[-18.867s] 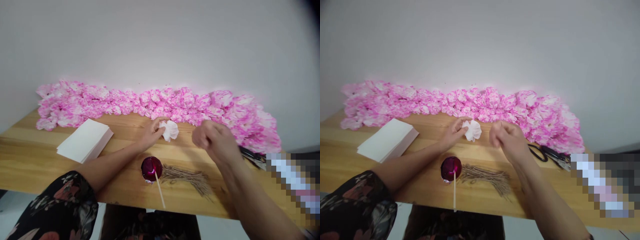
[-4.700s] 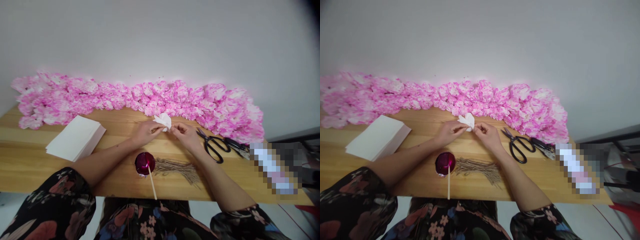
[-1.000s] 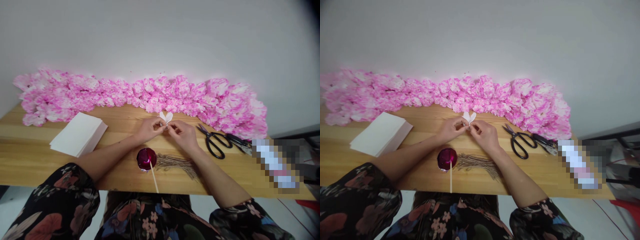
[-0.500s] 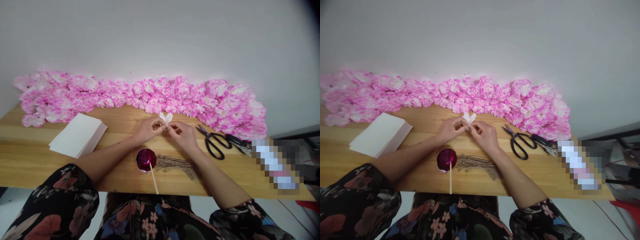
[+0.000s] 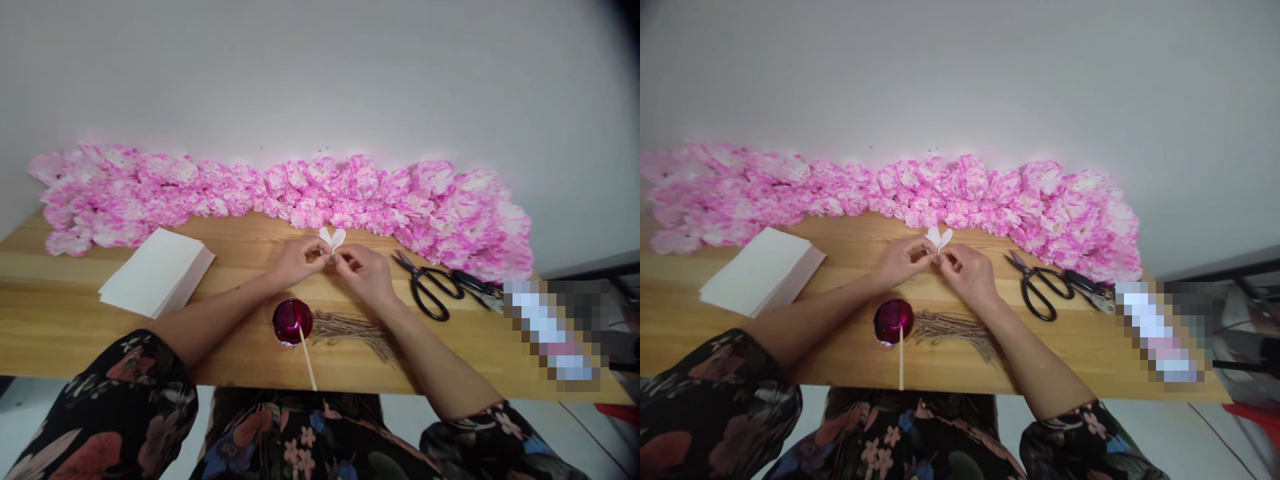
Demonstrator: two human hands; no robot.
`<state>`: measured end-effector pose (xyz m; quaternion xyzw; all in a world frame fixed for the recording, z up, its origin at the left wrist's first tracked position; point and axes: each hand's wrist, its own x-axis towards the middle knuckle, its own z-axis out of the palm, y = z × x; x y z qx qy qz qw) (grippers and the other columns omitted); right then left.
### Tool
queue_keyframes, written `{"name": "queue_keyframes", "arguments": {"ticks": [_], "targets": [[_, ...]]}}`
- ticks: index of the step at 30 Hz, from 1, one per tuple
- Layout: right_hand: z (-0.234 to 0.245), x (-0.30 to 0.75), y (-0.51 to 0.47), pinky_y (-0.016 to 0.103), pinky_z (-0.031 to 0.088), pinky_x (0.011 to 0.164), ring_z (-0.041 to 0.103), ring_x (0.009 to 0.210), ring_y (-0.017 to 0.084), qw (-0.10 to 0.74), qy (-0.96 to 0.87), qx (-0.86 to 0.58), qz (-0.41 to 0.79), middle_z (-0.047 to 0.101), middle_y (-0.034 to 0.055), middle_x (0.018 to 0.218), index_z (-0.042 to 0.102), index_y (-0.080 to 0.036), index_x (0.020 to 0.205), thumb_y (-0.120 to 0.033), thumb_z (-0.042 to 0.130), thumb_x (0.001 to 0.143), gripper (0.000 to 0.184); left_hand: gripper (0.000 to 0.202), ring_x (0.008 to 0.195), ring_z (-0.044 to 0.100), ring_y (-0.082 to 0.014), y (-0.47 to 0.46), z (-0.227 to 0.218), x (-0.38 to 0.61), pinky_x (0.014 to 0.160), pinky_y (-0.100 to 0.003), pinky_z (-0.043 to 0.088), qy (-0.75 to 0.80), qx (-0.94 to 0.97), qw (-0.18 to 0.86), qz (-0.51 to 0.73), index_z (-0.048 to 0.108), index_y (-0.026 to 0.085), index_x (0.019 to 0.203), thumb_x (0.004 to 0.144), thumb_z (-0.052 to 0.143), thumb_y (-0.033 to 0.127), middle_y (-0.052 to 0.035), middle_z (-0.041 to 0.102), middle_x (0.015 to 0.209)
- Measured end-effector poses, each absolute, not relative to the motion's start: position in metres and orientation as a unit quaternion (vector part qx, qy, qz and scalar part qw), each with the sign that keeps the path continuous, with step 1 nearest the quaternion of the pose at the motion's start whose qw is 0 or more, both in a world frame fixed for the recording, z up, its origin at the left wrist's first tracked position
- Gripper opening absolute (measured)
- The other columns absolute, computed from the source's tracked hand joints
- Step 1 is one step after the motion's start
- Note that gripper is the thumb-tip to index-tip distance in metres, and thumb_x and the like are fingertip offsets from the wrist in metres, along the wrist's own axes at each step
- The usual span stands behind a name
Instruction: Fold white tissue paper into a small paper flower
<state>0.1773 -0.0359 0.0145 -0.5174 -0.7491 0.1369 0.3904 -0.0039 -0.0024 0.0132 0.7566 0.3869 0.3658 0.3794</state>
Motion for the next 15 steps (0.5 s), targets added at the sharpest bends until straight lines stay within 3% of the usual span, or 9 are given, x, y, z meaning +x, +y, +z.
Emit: {"name": "queue_keyframes", "arguments": {"ticks": [15], "targets": [[0.0127, 0.1783, -0.0344, 0.026, 0.048, 0.058, 0.063, 0.061, 0.015, 0.387, -0.755, -0.511, 0.143, 0.074, 0.0036, 0.079, 0.074, -0.02, 0.088, -0.024, 0.06, 0.088, 0.015, 0.006, 0.076, 0.064, -0.0122, -0.0032, 0.0124, -0.0038, 0.071, -0.023, 0.048, 0.392, 0.755, 0.377, 0.365, 0.068, 0.017, 0.083, 0.085, 0.063, 0.019, -0.002, 0.073, 0.083]]}}
